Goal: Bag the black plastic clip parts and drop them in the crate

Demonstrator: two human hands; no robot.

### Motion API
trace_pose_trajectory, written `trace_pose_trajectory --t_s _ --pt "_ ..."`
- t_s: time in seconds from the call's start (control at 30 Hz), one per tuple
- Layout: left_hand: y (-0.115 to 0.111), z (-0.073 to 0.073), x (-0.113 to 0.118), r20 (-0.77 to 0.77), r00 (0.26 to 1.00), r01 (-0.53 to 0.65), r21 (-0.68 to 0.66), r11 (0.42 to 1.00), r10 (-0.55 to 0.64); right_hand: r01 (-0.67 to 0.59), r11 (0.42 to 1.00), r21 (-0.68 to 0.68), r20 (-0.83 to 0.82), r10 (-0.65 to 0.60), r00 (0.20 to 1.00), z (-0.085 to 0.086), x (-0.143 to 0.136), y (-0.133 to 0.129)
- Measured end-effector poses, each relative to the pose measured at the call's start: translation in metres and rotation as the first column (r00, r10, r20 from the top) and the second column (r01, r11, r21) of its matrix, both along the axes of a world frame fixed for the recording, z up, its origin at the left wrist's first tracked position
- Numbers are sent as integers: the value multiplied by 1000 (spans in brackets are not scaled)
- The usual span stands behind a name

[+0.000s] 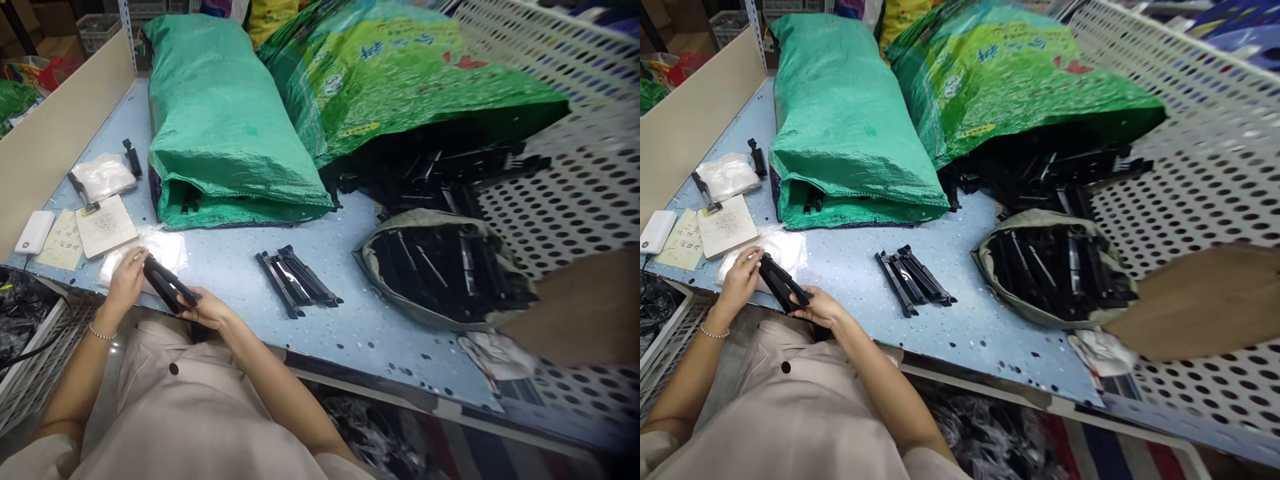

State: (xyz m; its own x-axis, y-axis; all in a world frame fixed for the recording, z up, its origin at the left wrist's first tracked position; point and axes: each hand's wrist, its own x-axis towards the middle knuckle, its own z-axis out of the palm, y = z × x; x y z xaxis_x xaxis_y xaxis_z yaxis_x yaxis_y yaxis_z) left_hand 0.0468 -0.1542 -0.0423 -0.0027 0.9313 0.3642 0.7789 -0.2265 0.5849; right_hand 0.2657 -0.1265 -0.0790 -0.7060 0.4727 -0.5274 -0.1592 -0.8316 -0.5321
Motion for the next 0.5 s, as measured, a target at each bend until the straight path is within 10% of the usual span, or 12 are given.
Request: trace_pose_trajectory --t_s 0.13,0.37,0.5 --pt "-37 5 50 -57 937 349 128 928 -344 188 970 152 -33 -185 982 5 3 3" --pt "-48 -19 128 125 858 464 228 856 -498 501 795 342 150 -573 806 18 83 -23" --pt "-45 -17 181 117 613 765 159 624 -781 489 732 474 319 -660 680 24 159 -59"
